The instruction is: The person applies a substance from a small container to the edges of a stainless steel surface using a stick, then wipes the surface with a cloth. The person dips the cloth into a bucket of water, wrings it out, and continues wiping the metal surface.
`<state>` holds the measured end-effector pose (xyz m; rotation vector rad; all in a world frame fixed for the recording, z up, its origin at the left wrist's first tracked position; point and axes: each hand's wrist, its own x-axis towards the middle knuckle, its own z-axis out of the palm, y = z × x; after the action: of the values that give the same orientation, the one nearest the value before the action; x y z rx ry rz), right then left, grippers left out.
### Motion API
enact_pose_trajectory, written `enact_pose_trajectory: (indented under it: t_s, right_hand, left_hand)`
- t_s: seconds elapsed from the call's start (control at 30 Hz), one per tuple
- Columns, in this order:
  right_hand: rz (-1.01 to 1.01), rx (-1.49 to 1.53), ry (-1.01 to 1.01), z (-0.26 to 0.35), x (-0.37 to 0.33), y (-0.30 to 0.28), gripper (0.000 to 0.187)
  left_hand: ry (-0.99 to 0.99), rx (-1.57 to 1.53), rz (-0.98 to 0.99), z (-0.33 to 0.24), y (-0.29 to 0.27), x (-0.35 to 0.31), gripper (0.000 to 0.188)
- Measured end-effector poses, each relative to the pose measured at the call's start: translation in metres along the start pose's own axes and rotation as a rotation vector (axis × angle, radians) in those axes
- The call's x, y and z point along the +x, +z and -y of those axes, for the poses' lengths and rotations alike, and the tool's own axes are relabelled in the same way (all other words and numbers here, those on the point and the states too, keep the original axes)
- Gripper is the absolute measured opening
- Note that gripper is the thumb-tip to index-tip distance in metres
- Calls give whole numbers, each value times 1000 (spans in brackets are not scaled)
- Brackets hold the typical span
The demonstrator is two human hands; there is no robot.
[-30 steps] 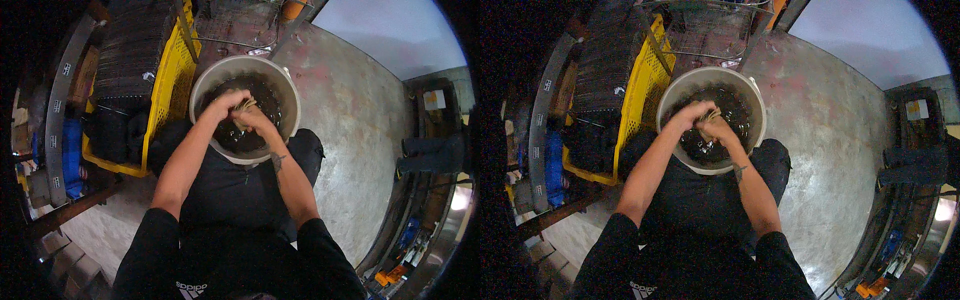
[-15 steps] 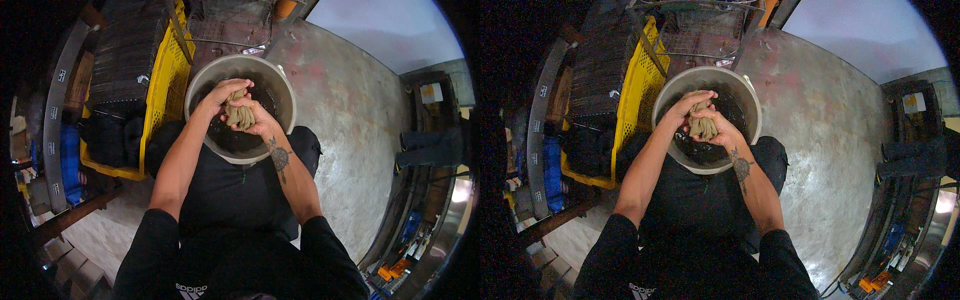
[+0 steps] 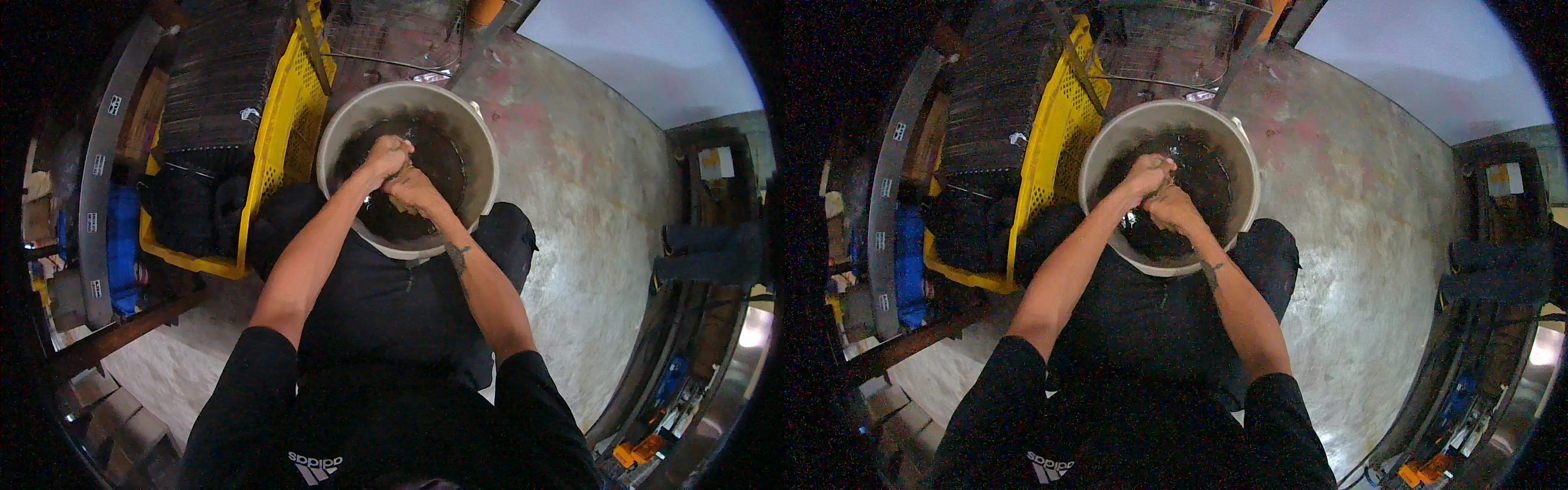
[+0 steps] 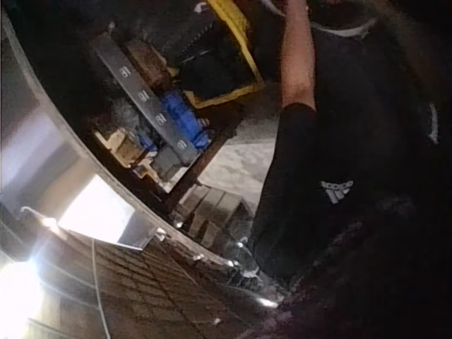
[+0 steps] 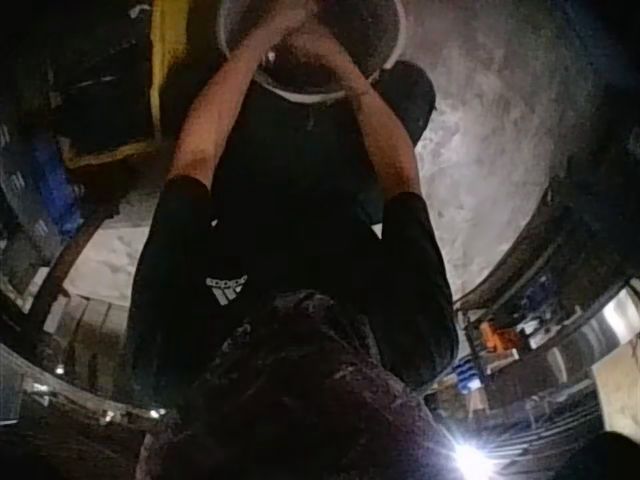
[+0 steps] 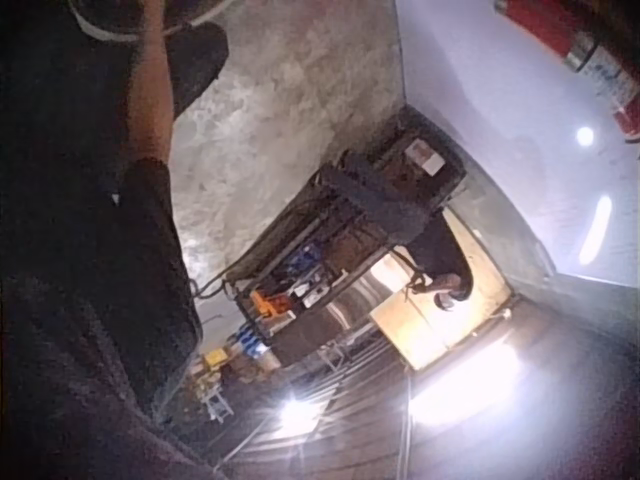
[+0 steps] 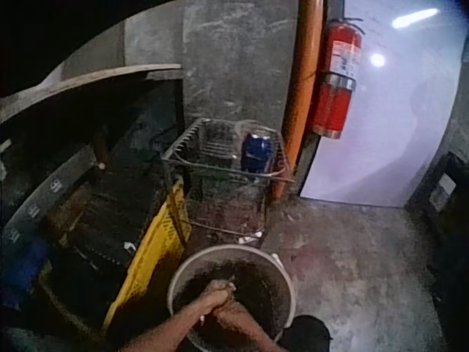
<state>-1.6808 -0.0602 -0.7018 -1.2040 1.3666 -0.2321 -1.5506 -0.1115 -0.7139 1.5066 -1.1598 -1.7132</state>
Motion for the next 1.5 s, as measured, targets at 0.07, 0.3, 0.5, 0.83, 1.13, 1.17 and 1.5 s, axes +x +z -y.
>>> enact_pose_trajectory:
  t_s: [0.07, 0.3, 0.5, 0.83, 1.13, 1.17, 1.5]
  right_hand:
    - [-103, -282, -92, -6, 3, 3, 23]
    - [-392, -657, -172, 34, -33, 29, 34]
    - [-467, -600, -310, 20, -20, 24, 36]
    - [499, 1051, -148, 43, -53, -45, 30]
    - [713, 1200, 59, 43, -41, -29, 20]
    - [569, 1093, 97, 41, -38, -25, 24]
    - [15, 391, 62, 17, -14, 1, 18]
  left_hand:
    - [35, 67, -71, 5, 9, 0, 20]
    - [-140, -31, -279, 39, -6, 16, 22]
    - [-239, -237, -188, -3, -5, -1, 29]
    - [181, -599, 670, -89, -16, -43, 55]
    - [204, -209, 404, -76, -15, -31, 34]
    - [183, -195, 368, -72, -13, -30, 34]
    - [78, -81, -80, -30, 9, -12, 22]
